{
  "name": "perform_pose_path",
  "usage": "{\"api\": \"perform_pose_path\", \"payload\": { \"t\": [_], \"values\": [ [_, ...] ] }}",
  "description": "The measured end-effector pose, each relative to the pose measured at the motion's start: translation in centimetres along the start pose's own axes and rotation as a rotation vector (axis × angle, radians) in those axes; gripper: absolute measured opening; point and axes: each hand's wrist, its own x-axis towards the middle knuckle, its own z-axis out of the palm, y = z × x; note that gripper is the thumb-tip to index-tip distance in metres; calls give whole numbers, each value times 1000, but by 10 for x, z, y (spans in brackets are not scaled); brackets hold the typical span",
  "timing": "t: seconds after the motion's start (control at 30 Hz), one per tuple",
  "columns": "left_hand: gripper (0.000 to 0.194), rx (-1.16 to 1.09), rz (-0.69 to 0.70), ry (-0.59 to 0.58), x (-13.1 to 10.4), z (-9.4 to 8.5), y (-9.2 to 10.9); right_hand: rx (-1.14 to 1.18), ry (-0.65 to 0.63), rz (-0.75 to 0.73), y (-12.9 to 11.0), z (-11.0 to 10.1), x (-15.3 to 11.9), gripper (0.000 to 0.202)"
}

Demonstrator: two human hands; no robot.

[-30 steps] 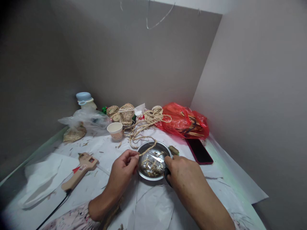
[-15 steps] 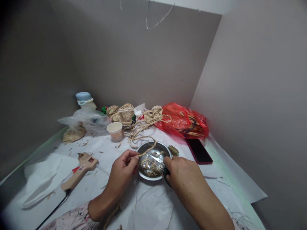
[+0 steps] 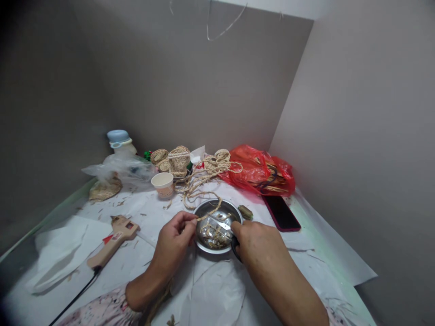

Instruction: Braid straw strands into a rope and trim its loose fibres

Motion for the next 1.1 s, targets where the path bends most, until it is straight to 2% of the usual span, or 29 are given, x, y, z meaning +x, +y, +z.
{"api": "perform_pose_path", "payload": {
  "t": [0.37, 0.6, 0.9, 1.1],
  "values": [
    [13, -27, 2, -16, 1, 0, -3, 24, 33, -13, 4, 3, -1, 26],
    [12, -96, -1, -49, 1, 1, 0, 33, 85, 82, 8, -1, -1, 26],
    [20, 72, 5, -21, 2, -4, 8, 31, 20, 87, 6, -1, -3, 22],
    [20, 3, 21, 36, 3, -8, 8, 79, 83, 41, 7, 3, -2, 19]
  ]
}}
